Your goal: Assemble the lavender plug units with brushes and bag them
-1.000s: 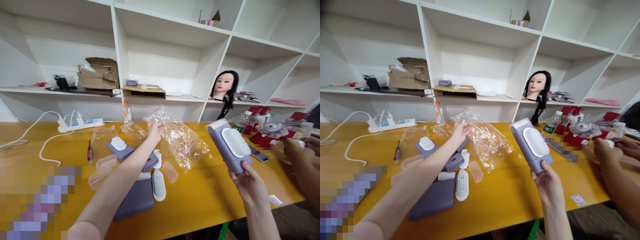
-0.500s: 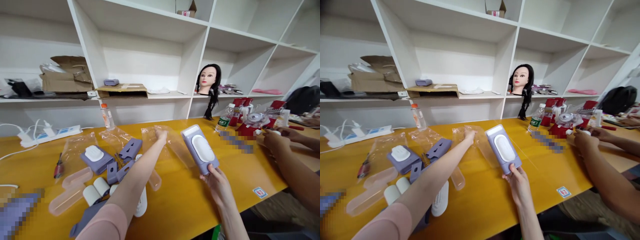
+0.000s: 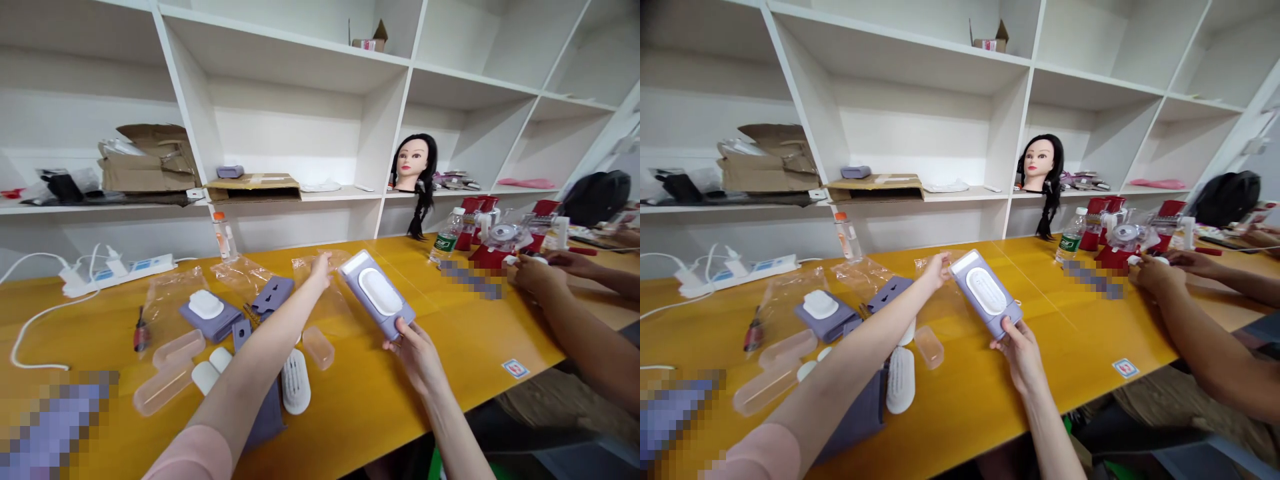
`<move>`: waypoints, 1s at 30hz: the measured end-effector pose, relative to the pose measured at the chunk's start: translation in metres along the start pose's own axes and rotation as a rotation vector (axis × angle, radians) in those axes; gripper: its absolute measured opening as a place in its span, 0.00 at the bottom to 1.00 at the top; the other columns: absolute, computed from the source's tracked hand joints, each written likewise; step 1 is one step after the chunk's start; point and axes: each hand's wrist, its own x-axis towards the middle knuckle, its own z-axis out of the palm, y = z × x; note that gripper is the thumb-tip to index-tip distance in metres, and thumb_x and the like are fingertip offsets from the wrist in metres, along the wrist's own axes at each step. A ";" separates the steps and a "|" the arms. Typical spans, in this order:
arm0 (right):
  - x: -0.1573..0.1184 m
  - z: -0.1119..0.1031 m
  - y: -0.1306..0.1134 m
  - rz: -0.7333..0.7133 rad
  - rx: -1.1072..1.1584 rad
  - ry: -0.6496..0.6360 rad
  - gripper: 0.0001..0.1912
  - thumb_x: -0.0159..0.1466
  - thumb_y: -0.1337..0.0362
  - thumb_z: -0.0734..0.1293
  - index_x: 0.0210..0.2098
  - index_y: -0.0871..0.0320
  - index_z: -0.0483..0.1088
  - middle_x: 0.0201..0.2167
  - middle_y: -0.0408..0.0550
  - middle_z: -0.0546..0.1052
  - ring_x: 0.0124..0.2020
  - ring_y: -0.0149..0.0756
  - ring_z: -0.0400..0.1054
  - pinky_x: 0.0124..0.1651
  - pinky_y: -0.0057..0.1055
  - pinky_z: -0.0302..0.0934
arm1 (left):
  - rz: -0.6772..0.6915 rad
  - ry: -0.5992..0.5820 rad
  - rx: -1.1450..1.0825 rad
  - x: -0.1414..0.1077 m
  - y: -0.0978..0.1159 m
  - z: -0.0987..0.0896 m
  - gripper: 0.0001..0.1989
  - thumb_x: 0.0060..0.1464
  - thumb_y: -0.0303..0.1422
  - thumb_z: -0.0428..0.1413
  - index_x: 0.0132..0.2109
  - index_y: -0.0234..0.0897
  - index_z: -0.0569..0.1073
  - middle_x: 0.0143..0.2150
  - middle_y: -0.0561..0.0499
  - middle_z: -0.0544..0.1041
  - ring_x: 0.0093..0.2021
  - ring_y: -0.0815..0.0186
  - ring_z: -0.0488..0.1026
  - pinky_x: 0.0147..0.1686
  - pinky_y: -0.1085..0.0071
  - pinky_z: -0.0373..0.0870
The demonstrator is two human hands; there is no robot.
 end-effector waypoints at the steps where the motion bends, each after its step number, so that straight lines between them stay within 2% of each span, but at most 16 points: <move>1: -0.002 0.003 -0.001 -0.006 -0.001 -0.002 0.14 0.51 0.59 0.72 0.36 0.56 0.70 0.29 0.40 0.71 0.21 0.25 0.64 0.25 0.25 0.65 | -0.017 -0.021 -0.002 -0.011 0.006 -0.004 0.18 0.56 0.38 0.49 0.50 0.33 0.67 0.49 0.42 0.69 0.42 0.61 0.71 0.38 0.62 0.69; 4: -0.010 0.024 -0.002 -0.026 -0.005 -0.028 0.15 0.51 0.58 0.72 0.35 0.57 0.69 0.27 0.41 0.72 0.22 0.27 0.65 0.27 0.26 0.66 | 0.004 -0.174 -0.041 -0.049 0.025 -0.024 0.23 0.53 0.49 0.48 0.49 0.39 0.69 0.44 0.45 0.73 0.34 0.63 0.72 0.30 0.67 0.68; 5: -0.013 0.035 0.000 -0.023 -0.009 -0.055 0.15 0.51 0.58 0.72 0.35 0.58 0.69 0.27 0.41 0.72 0.22 0.27 0.66 0.27 0.26 0.66 | 0.050 -0.294 -0.071 -0.063 0.031 -0.032 0.25 0.51 0.51 0.48 0.50 0.42 0.68 0.43 0.46 0.73 0.32 0.64 0.71 0.29 0.67 0.68; 6: -0.015 0.047 0.003 -0.012 -0.014 -0.091 0.16 0.51 0.58 0.72 0.35 0.58 0.68 0.26 0.41 0.72 0.21 0.27 0.66 0.28 0.27 0.66 | 0.090 -0.360 -0.082 -0.076 0.037 -0.042 0.26 0.49 0.52 0.49 0.51 0.43 0.68 0.41 0.47 0.74 0.30 0.65 0.71 0.28 0.68 0.67; 7: -0.017 0.061 0.006 0.003 -0.023 -0.137 0.17 0.50 0.57 0.72 0.35 0.58 0.68 0.26 0.42 0.72 0.21 0.27 0.66 0.27 0.27 0.65 | 0.160 -0.367 -0.084 -0.087 0.042 -0.052 0.25 0.48 0.49 0.52 0.50 0.43 0.69 0.40 0.48 0.74 0.31 0.65 0.71 0.29 0.69 0.67; 9: -0.018 0.089 0.016 0.069 -0.067 -0.268 0.21 0.48 0.58 0.74 0.38 0.59 0.68 0.27 0.43 0.73 0.21 0.29 0.68 0.26 0.27 0.65 | 0.377 -0.230 -0.088 -0.107 0.051 -0.075 0.19 0.45 0.39 0.59 0.46 0.40 0.72 0.39 0.50 0.75 0.33 0.67 0.71 0.33 0.72 0.66; 11: -0.017 0.115 0.027 0.148 -0.115 -0.431 0.24 0.47 0.59 0.75 0.40 0.60 0.67 0.28 0.44 0.74 0.21 0.30 0.69 0.26 0.27 0.65 | 0.537 -0.066 -0.102 -0.121 0.059 -0.098 0.14 0.43 0.33 0.60 0.40 0.37 0.74 0.36 0.52 0.75 0.34 0.69 0.70 0.35 0.75 0.65; 13: -0.014 0.137 0.037 0.204 -0.143 -0.571 0.24 0.46 0.59 0.75 0.40 0.61 0.67 0.30 0.46 0.75 0.22 0.30 0.68 0.26 0.28 0.66 | 0.631 0.047 -0.143 -0.133 0.066 -0.119 0.10 0.43 0.32 0.59 0.36 0.36 0.74 0.33 0.54 0.74 0.33 0.71 0.69 0.36 0.75 0.65; 16: -0.009 0.159 0.046 0.222 -0.185 -0.677 0.22 0.48 0.58 0.74 0.39 0.61 0.68 0.28 0.46 0.75 0.20 0.29 0.67 0.23 0.28 0.65 | 0.703 0.155 -0.200 -0.148 0.073 -0.146 0.09 0.44 0.34 0.59 0.35 0.37 0.73 0.33 0.55 0.74 0.33 0.71 0.69 0.37 0.76 0.65; 18: -0.006 0.166 0.046 0.202 -0.219 -0.715 0.20 0.49 0.58 0.73 0.37 0.62 0.69 0.23 0.44 0.74 0.18 0.28 0.65 0.20 0.26 0.62 | 0.655 0.188 -0.154 -0.155 0.078 -0.161 0.10 0.43 0.35 0.60 0.36 0.37 0.73 0.32 0.55 0.74 0.31 0.71 0.69 0.34 0.76 0.65; 21: -0.003 0.170 0.038 0.137 -0.278 -0.709 0.17 0.49 0.57 0.72 0.34 0.62 0.70 0.20 0.42 0.72 0.16 0.26 0.62 0.16 0.24 0.57 | 0.586 0.199 0.068 -0.159 0.084 -0.179 0.14 0.42 0.37 0.61 0.39 0.38 0.73 0.30 0.54 0.74 0.27 0.70 0.68 0.27 0.76 0.62; 23: -0.003 0.172 0.033 0.105 -0.353 -0.698 0.17 0.49 0.57 0.72 0.32 0.62 0.70 0.20 0.42 0.71 0.15 0.25 0.60 0.14 0.22 0.54 | 0.645 0.228 0.281 -0.157 0.086 -0.190 0.14 0.46 0.39 0.58 0.41 0.38 0.74 0.32 0.52 0.75 0.30 0.67 0.68 0.29 0.74 0.62; 26: -0.001 0.175 0.033 0.079 -0.446 -0.711 0.17 0.48 0.57 0.72 0.32 0.62 0.70 0.20 0.42 0.71 0.16 0.25 0.60 0.14 0.22 0.53 | 0.753 0.317 0.549 -0.148 0.085 -0.203 0.11 0.50 0.39 0.55 0.34 0.38 0.77 0.33 0.51 0.76 0.35 0.64 0.68 0.35 0.72 0.62; 30: 0.005 0.176 0.041 0.073 -0.475 -0.705 0.17 0.48 0.57 0.72 0.31 0.62 0.68 0.20 0.42 0.71 0.16 0.26 0.61 0.15 0.23 0.55 | 0.791 0.388 0.552 -0.136 0.077 -0.213 0.10 0.49 0.37 0.54 0.29 0.38 0.76 0.28 0.52 0.74 0.32 0.64 0.67 0.35 0.72 0.60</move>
